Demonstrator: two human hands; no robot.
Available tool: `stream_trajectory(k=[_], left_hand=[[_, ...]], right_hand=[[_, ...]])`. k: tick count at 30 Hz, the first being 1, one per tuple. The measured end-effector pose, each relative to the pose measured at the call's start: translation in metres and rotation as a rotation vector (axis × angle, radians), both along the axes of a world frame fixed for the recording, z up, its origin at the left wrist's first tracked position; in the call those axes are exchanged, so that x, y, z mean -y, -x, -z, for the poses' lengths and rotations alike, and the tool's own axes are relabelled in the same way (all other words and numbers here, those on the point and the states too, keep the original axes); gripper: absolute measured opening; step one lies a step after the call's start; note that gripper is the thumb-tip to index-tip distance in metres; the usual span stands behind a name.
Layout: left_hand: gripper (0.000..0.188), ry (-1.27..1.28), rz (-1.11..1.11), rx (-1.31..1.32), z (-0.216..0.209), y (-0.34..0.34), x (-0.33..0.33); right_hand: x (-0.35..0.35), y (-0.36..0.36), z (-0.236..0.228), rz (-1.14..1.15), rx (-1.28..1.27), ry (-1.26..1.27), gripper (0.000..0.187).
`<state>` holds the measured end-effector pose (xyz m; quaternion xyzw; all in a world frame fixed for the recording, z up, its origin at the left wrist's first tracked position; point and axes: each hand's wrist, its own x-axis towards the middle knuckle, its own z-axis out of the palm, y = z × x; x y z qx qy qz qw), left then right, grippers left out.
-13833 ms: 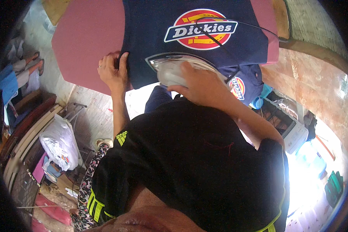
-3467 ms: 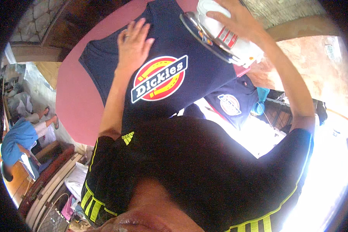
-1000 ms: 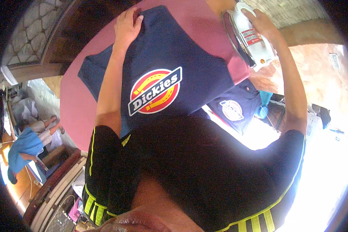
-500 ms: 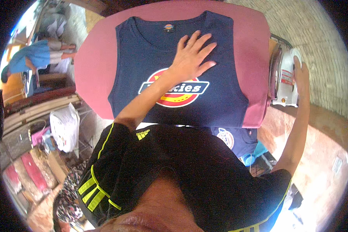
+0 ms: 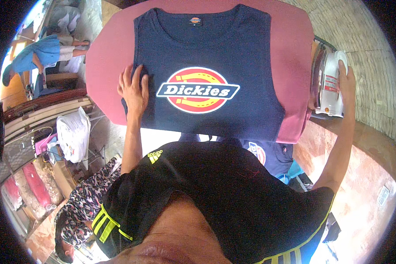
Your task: The person irons a dark blue Dickies t-shirt on a pink ironing board. They use a white steam iron to smooth the fabric, repeatedly adjusting the shirt's position and flipping it over to treat different sections. The person finishes by folding the shirt and placing it on a nearby surface.
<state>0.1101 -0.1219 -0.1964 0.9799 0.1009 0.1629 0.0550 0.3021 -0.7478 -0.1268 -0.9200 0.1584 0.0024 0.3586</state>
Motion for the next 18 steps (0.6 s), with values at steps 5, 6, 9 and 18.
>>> stream_trajectory(k=[5, 6, 9, 18], left_hand=[[0.030, -0.016, 0.418, 0.198, -0.018, -0.111, -0.034], [0.030, -0.026, 0.484, 0.189, -0.012, -0.134, -0.042], [0.029, -0.076, 0.658, 0.167, -0.006, -0.184, -0.070], [0.025, 0.050, 1.137, 0.223, 0.016, -0.279, -0.121]], right_hand=[[-0.049, 0.017, -0.029, -0.053, 0.023, 0.239, 0.062], [-0.060, 0.027, -0.047, -0.072, 0.054, 0.309, 0.062], [-0.116, 0.048, -0.081, -0.123, 0.163, 0.323, 0.061], [-0.361, 0.088, -0.115, -0.240, 0.000, -0.329, 0.035]])
